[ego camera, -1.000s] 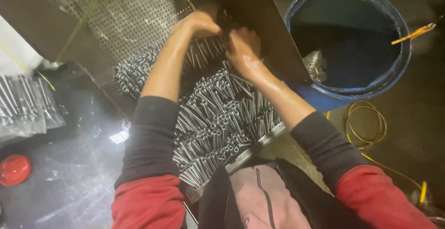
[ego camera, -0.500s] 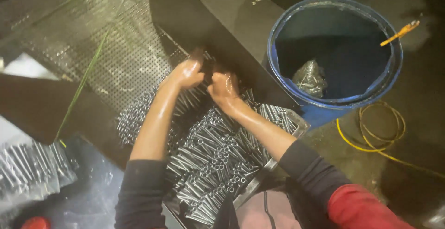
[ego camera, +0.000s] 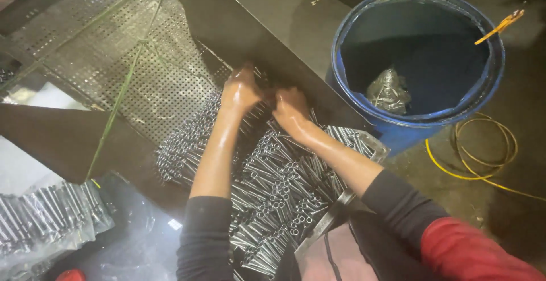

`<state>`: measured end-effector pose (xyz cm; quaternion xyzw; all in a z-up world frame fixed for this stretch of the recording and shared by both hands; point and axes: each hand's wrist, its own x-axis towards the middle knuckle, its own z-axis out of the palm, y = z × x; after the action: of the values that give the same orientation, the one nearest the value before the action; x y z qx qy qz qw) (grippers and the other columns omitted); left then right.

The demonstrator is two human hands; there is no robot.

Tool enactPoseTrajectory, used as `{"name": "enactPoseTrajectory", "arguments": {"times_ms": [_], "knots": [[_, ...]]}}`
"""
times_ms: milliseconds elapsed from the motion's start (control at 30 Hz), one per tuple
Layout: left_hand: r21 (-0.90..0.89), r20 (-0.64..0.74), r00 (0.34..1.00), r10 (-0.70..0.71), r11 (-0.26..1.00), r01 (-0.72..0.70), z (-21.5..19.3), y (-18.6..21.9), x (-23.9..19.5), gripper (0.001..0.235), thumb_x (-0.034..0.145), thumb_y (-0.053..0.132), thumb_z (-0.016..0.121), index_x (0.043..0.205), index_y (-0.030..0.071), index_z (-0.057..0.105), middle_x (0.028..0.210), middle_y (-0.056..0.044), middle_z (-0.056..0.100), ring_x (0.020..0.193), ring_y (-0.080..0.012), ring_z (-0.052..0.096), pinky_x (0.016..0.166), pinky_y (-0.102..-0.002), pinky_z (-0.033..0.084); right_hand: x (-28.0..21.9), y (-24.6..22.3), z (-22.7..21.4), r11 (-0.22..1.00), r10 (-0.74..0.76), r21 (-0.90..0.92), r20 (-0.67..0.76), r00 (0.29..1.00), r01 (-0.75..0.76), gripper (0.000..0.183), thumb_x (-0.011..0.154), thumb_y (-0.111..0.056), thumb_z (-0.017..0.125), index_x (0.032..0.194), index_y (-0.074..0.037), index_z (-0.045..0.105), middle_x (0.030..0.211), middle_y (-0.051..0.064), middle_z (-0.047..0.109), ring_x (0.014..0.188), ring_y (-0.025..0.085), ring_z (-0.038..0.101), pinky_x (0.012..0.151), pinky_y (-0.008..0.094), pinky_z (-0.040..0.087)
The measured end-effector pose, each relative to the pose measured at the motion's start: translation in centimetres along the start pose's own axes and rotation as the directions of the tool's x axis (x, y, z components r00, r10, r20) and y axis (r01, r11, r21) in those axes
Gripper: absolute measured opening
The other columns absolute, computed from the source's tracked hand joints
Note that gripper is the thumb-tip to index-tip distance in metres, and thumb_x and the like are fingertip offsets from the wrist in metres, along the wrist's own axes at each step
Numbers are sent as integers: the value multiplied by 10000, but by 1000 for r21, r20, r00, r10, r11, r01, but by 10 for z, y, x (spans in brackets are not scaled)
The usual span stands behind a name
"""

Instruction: Dipping bundles of metal rods into a liquid coating and placing them in a tray.

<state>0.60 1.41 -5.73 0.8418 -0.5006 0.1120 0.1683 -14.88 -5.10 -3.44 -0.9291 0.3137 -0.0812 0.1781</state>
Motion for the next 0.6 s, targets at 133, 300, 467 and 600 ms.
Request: {"name": "enactPoseTrajectory", "arguments": {"times_ms": [133, 300, 467, 600], "knots": [[157, -385, 912, 141, 984, -86, 51, -11, 3, 365, 758, 262, 646, 1065, 70, 697, 916, -145, 700, 915, -339, 721, 766, -395, 600, -9, -10, -14, 996, -14, 89, -60, 998, 20, 106, 784, -1, 752, 884, 36, 757, 788, 258, 733, 814, 423, 748, 632, 450, 628], [90, -232, 967, 102, 992, -83, 55, -22, 10, 372, 774, 340, 689, 1062, 105, 696, 932, -105, 704, 941, -328, 726, 822, -408, 600, -10, -12, -25, 988, -40, 146, -57, 998, 48, 142, 784, 38, 731, 922, 62, 753, 838, 280, 737, 850, 432, 747, 649, 469, 627], [51, 84, 994, -68, 997, 64, -26, 25, -7, 518, 716, 409, 650, 1160, 144, 631, 1076, -100, 716, 1080, -328, 694, 936, -487, 560, -23, 24, 75, 916, -373, -23, -421, 827, 402, 29, 765, 67, 669, 779, 68, 643, 649, 294, 618, 659, 420, 688, 517, 478, 531], [268, 153, 972, -180, 954, 135, -34, 45, 5, 800, 914, 559, 592, 1426, -52, 514, 1384, -306, 590, 1359, -426, 520, 1199, -563, 266, -27, 18, 64, 959, -267, -7, -339, 902, 282, 65, 843, -21, 603, 868, 31, 633, 705, 216, 659, 707, 374, 713, 613, 427, 583]]}}
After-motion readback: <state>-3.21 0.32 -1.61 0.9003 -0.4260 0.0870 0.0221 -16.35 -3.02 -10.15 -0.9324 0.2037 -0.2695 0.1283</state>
